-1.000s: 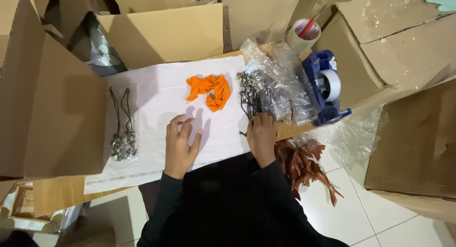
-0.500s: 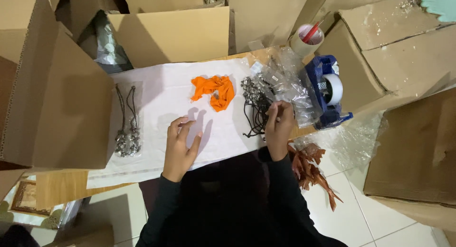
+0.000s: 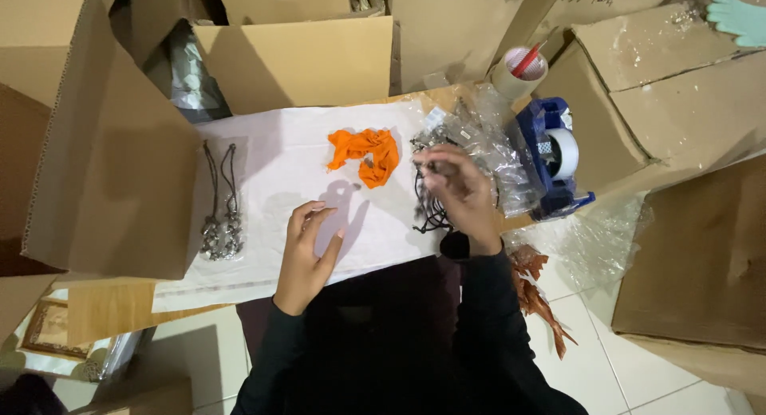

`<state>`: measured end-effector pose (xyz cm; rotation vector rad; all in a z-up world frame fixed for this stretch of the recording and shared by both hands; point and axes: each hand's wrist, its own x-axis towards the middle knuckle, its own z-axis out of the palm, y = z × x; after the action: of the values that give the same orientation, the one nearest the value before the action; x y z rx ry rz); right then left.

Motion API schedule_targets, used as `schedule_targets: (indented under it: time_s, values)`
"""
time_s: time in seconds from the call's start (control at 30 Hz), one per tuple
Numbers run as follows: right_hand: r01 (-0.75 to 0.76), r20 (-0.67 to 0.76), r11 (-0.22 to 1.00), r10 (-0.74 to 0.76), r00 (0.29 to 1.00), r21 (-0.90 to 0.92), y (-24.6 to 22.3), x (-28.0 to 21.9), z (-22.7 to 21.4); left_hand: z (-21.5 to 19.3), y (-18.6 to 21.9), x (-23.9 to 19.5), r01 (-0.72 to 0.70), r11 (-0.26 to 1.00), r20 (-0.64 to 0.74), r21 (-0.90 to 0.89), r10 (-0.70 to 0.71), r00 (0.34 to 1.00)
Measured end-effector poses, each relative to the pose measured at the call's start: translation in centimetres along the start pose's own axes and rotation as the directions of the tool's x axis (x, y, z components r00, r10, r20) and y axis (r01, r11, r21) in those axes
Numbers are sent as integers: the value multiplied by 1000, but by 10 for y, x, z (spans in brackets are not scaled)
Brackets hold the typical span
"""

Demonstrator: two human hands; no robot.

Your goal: Assembling silver pendants onto black lanyards and sorting them on a white surface

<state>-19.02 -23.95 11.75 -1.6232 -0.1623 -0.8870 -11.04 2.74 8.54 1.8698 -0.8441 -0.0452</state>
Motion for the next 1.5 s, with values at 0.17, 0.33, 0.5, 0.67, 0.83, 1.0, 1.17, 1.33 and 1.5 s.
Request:
schedule_targets:
  time_s: [0.17, 0.33, 0.5, 0.67, 0.83, 1.0, 1.17, 1.33, 1.5]
  values:
    - [-215, 68, 961, 206, 976, 173, 6, -16, 15, -13, 19, 1, -84, 987, 18, -138, 87, 996]
    - [-234, 177, 958, 205, 963, 163, -29, 12, 57, -36, 45, 16, -238, 961, -35, -139, 235, 971]
    - [-150, 337, 982, 103, 936, 117, -13, 41, 91, -57, 63, 49, -404, 914, -134, -28, 397, 908]
    - [51, 343, 997, -28, 939, -57, -9, 55, 124, -68, 62, 65, -302, 933, -159, -193, 274, 948]
    - [60, 332, 997, -76, 940, 56, 40, 63, 138, -39, -13, 82, -229, 867, -271, -443, 114, 956]
    - [-24, 344, 998, 2, 939, 59, 104, 46, 142, -4, -84, 100, -139, 786, -290, -602, -54, 955]
    - [-63, 89, 998, 60, 994, 24, 149, 25, 150, 14, -117, 106, -104, 725, -296, -681, -143, 944]
    - [69, 85, 989, -58, 995, -132, 141, 26, 151, 26, -137, 105, -112, 712, -317, -693, -161, 935]
    - [117, 116, 984, -102, 988, -137, 111, 31, 155, 18, -135, 99, -126, 731, -322, -671, -134, 937]
